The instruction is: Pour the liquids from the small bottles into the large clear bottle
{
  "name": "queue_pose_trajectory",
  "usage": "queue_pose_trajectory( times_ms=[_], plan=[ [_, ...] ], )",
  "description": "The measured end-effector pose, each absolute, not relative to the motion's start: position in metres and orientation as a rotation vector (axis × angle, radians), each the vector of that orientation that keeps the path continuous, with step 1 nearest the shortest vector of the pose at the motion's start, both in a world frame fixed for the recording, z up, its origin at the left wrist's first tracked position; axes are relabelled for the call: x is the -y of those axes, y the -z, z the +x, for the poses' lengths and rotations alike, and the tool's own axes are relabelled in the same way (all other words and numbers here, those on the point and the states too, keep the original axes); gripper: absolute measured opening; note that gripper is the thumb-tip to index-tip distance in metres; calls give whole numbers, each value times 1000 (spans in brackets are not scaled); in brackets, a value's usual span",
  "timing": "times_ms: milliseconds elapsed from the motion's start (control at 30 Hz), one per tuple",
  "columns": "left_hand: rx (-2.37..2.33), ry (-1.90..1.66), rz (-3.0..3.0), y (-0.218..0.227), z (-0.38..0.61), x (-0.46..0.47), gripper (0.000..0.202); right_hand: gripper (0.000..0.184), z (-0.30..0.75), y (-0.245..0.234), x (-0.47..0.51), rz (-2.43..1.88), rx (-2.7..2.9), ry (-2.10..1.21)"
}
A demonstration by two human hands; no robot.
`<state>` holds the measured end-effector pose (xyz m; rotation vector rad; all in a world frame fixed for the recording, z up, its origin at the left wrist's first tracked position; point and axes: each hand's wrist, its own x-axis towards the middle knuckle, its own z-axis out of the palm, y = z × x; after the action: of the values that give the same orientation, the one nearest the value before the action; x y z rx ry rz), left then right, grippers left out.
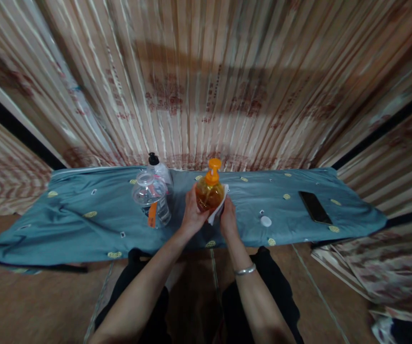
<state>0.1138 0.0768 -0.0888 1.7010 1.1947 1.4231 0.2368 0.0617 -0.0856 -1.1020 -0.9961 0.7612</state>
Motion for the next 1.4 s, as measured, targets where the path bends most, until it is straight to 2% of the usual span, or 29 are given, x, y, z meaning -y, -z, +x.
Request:
queue_pose_trajectory(
  times_ms=[200,267,400,567,833,1167,1400],
  plan=[
    [-1307,-1448,1718,85,111,-79,61,55,220,34,-51,-1102,1326,-398],
    [-1311,-1456,1711,85,109,-80,55,56,213,31,-51,-1125,1426,-266],
    [-1309,-1405,1701,82,106,-78,62,57,210,39,-55,-1145,1471,-119],
    [-1231,-1311,1794,80,101,-78,87,59,222,56,-57,-1103,1420,-206],
    [-1188,-1300,1748,90,97,-86,89,68,231,83,-57,-1142,1155,-629],
    [-1242,-1325,1712,95,96,-91,90,54,255,70,-68,-1014,1192,-768],
    [-1143,-1353,1696,99,99,-89,86,64,252,82,-71,-1049,1118,-823]
  ],
)
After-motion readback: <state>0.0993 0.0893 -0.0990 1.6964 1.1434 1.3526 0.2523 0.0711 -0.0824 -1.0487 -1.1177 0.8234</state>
